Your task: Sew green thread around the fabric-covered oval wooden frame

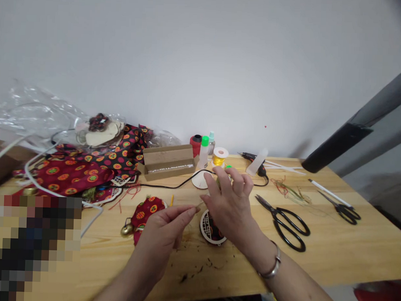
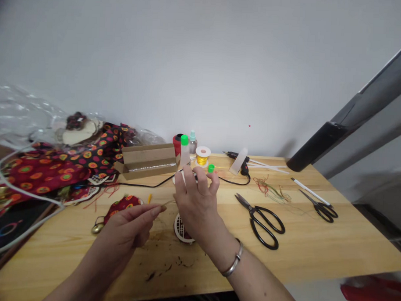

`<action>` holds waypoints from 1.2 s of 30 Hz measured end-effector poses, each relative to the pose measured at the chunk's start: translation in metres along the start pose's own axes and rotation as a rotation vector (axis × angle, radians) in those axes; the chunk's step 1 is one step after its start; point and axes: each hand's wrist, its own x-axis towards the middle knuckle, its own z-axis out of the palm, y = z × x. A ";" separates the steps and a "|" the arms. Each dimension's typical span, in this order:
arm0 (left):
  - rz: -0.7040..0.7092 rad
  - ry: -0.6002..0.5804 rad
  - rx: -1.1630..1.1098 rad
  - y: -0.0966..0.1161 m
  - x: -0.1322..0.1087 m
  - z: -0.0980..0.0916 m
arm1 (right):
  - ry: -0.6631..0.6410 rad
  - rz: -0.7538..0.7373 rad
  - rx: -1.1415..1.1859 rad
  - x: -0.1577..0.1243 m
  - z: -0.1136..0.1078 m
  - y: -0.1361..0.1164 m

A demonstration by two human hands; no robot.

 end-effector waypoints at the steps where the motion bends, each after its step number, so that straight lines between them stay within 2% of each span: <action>1: 0.011 -0.006 0.004 0.002 0.001 0.001 | 0.017 0.004 -0.007 0.004 0.001 0.002; 11: 0.087 -0.070 -0.060 0.018 0.016 0.021 | 0.050 0.149 -0.042 0.034 -0.012 0.025; 20: 0.058 -0.087 -0.058 0.021 0.009 0.024 | 0.190 0.260 -0.088 0.031 -0.027 0.056; 27: 0.015 -0.056 0.043 0.012 0.000 0.006 | 0.197 0.280 -0.062 0.027 -0.041 0.062; 36: -0.020 -0.011 0.013 0.006 -0.012 -0.013 | 0.191 0.194 0.054 0.056 -0.032 0.052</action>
